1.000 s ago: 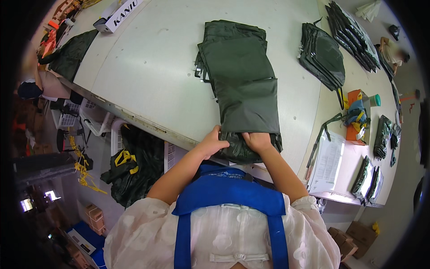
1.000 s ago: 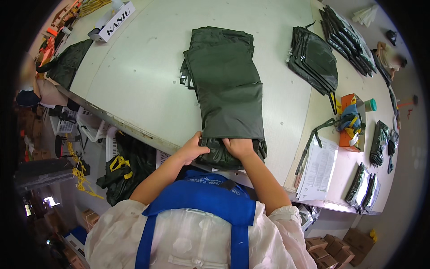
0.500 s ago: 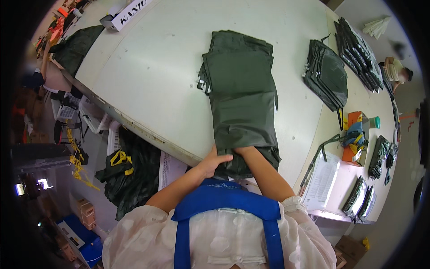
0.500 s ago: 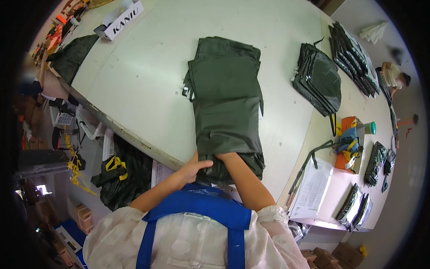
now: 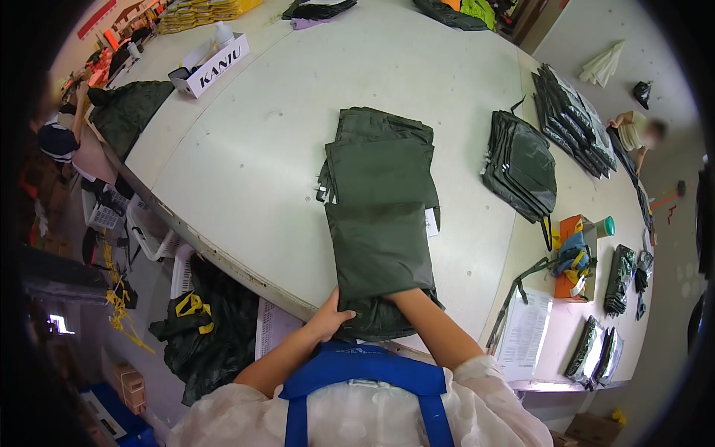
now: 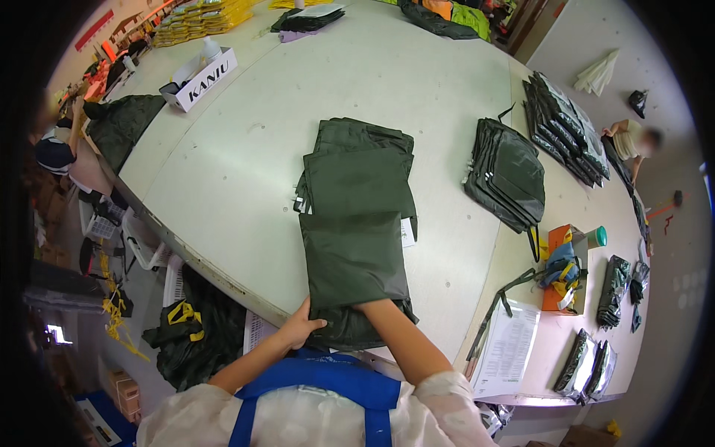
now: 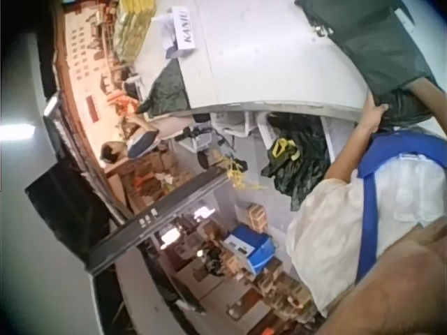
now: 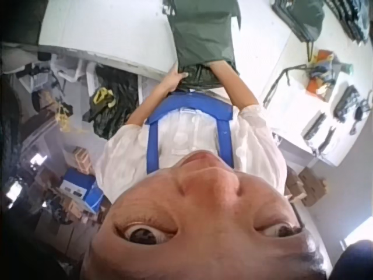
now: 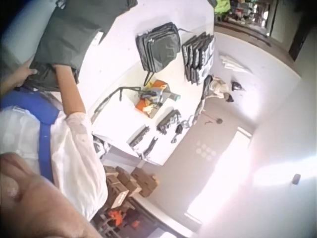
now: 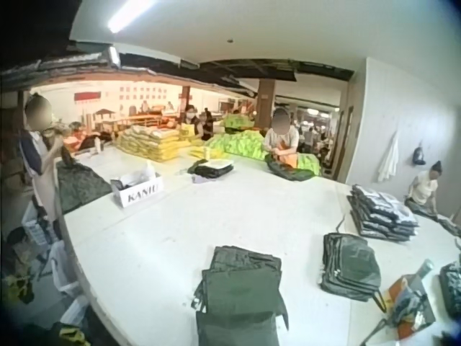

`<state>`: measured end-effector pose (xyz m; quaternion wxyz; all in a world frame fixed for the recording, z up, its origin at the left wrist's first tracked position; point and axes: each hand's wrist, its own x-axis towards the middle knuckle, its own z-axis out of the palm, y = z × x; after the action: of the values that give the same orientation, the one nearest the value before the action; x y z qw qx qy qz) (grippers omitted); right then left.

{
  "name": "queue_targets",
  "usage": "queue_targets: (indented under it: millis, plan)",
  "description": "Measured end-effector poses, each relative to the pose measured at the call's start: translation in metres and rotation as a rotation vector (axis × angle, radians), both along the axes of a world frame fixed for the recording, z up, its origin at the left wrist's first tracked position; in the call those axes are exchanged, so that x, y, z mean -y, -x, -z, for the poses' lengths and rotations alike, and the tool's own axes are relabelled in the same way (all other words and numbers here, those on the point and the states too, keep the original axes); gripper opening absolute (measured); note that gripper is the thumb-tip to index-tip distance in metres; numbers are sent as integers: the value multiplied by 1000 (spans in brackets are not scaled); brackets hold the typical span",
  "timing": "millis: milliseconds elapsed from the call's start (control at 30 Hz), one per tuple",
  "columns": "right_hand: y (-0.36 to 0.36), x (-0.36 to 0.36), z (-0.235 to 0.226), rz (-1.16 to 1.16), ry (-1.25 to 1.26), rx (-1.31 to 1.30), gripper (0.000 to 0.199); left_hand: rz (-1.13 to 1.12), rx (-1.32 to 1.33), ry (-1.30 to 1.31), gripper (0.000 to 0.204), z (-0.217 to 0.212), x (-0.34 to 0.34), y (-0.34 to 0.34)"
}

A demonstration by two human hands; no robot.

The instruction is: The person folds a green jacket on a white table. They smooth the fabric, fold the sleeves and body, and place the folded jacket into a clear plastic bag. The person then places the bagged jacket on a stack of similar items.

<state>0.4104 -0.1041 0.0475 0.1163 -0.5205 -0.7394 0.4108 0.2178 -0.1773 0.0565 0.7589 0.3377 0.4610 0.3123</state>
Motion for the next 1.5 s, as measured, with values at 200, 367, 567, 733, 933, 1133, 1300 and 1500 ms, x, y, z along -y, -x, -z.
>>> queue_targets:
  millis: [200, 367, 567, 733, 933, 1133, 1300, 1500]
  plan:
    - [-58, 74, -16, 117, -316, 233, 50, 148, -224, -255, 81, -4, 27, 3]
    - [-56, 72, 18, 301, -377, 249, 49, 154, -174, -37, 100, -6, 21, 3]
    - [-27, 66, 15, 315, -254, 196, 50, 208, 31, 87, 101, -13, -2, 6]
    - [-25, 93, -48, -142, -460, 302, 55, 173, 117, 220, 93, 17, 1, 27]
    - [-116, 98, 19, 854, 137, -207, 70, 207, 223, 236, 81, 37, 7, 33]
    - [-84, 128, -15, 807, 630, -548, 36, 197, 199, 319, 71, 29, 34, 48]
    - [-66, 175, -20, 847, 475, -417, 32, 137, 148, 283, 76, 21, 55, 52]
    - [-79, 180, -8, 768, 332, -22, 36, 156, 143, 252, 82, 23, 39, 45]
